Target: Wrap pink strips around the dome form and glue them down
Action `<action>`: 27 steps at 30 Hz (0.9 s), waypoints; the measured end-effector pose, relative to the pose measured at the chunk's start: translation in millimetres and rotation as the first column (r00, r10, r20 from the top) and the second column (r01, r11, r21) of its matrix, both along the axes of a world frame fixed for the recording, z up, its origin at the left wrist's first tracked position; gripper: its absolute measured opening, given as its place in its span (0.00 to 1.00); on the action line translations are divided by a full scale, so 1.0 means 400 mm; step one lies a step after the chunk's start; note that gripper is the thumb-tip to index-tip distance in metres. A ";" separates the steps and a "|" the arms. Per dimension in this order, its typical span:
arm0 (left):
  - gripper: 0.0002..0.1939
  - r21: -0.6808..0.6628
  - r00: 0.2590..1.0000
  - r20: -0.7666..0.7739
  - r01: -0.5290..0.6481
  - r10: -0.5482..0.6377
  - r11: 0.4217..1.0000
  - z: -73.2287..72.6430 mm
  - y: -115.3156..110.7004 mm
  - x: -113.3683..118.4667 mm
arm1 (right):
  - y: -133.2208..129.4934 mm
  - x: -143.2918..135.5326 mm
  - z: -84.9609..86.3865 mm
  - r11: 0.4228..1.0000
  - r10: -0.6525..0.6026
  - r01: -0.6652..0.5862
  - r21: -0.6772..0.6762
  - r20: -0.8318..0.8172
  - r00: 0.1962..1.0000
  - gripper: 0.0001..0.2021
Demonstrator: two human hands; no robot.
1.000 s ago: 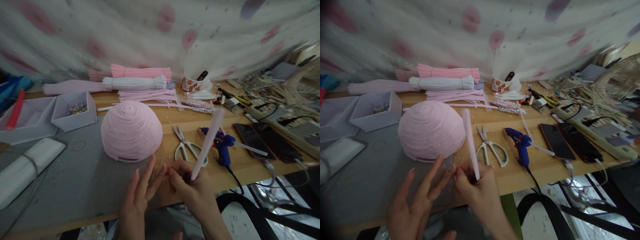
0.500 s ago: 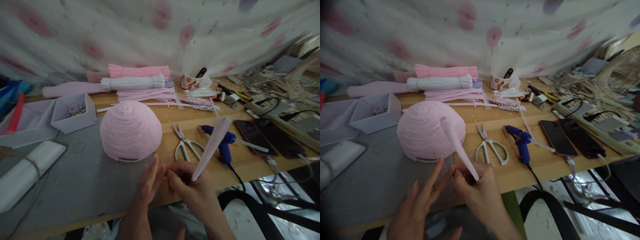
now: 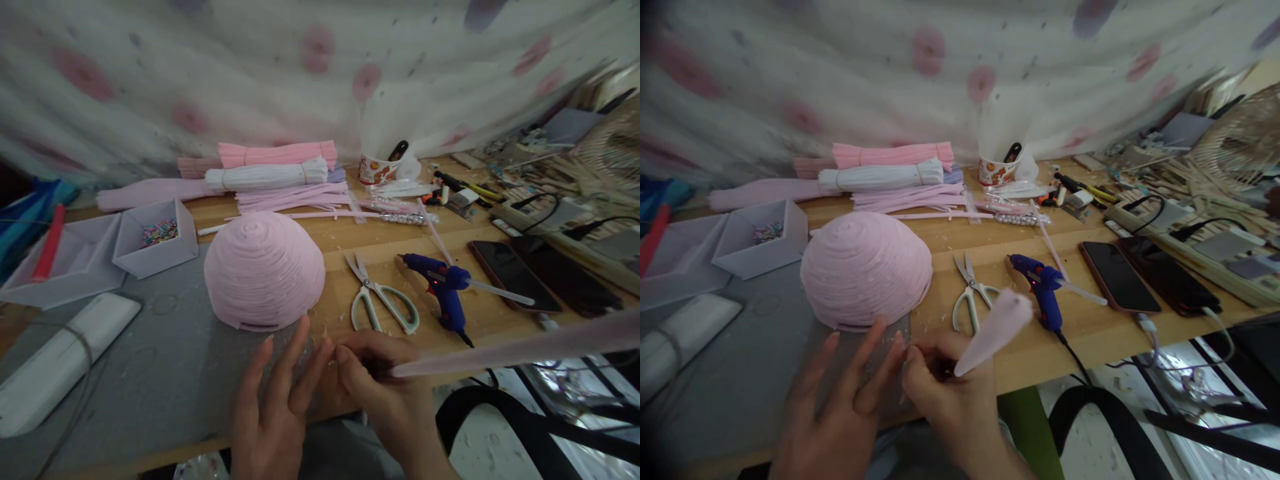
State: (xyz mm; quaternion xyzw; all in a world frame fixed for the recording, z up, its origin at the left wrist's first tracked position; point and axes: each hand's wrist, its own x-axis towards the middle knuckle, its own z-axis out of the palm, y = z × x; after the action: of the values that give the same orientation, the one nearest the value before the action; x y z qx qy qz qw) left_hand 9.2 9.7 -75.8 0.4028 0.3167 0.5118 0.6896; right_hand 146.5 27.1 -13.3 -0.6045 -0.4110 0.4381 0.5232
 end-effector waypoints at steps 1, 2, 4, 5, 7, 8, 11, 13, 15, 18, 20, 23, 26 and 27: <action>0.18 0.015 0.994 -0.099 0.051 -0.049 0.999 0.009 0.004 -0.010 | -0.002 -0.001 0.003 1.000 0.010 -0.010 -0.007 -0.011 1.000 0.08; 0.18 0.024 0.984 -0.163 0.080 -0.075 0.997 0.017 0.007 -0.017 | -0.003 -0.001 0.004 1.000 0.018 -0.019 -0.011 -0.025 1.000 0.08; 0.18 0.027 0.974 -0.212 0.091 -0.083 0.995 0.031 0.007 -0.021 | -0.004 0.000 -0.003 1.000 0.028 -0.028 0.004 -0.054 0.998 0.09; 0.18 0.023 0.977 -0.202 0.076 -0.070 0.997 0.037 0.005 -0.018 | -0.003 0.001 -0.009 0.999 0.033 -0.031 0.029 -0.068 0.997 0.09; 0.18 0.013 0.983 -0.178 0.046 -0.043 0.999 0.045 -0.002 -0.008 | 0.000 0.003 -0.026 0.994 0.041 -0.032 0.105 -0.087 0.995 0.11; 0.17 0.009 0.987 -0.156 0.035 -0.033 0.999 0.048 -0.006 -0.005 | 0.002 0.005 -0.034 0.989 0.040 -0.027 0.143 -0.088 0.995 0.11; 0.20 0.004 0.997 -0.070 0.016 -0.016 1.000 0.052 -0.012 -0.009 | 0.006 0.013 -0.048 0.981 0.027 -0.011 0.196 -0.081 0.996 0.11; 0.27 0.009 0.999 0.033 0.013 -0.013 1.000 0.047 -0.012 -0.021 | 0.009 0.023 -0.049 0.982 0.034 -0.021 0.189 -0.070 0.997 0.10; 0.35 0.043 0.976 0.217 0.001 -0.010 0.999 0.035 -0.011 -0.032 | 0.013 0.038 -0.046 0.980 0.014 0.001 0.198 -0.075 0.997 0.09; 0.35 0.058 0.894 0.448 -0.047 0.016 0.997 0.020 -0.006 -0.037 | 0.025 0.062 -0.044 0.967 -0.022 0.054 0.247 -0.133 0.991 0.12; 0.31 0.035 0.868 0.497 -0.022 0.002 0.999 0.019 -0.002 -0.033 | 0.035 0.075 -0.043 0.969 -0.006 0.044 0.244 -0.156 0.988 0.17; 0.30 0.036 0.822 0.568 0.035 -0.049 0.999 0.029 0.001 -0.021 | 0.050 0.087 -0.037 0.986 0.025 -0.016 0.168 -0.048 0.999 0.23; 0.31 0.058 0.795 0.605 0.023 -0.053 0.998 0.041 0.001 -0.011 | 0.056 0.091 -0.019 0.981 0.048 -0.070 0.183 0.121 0.991 0.24; 0.31 0.060 0.798 0.601 0.025 -0.056 0.998 0.043 0.001 -0.010 | 0.054 0.090 -0.013 0.974 0.069 -0.097 0.203 0.141 0.988 0.22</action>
State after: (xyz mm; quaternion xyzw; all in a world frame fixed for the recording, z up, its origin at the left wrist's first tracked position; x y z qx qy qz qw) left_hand 5.3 10.0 -58.8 0.2428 0.0603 0.6059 0.7552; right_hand 182.4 48.9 -18.4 -0.5563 -0.5135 0.3728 0.5366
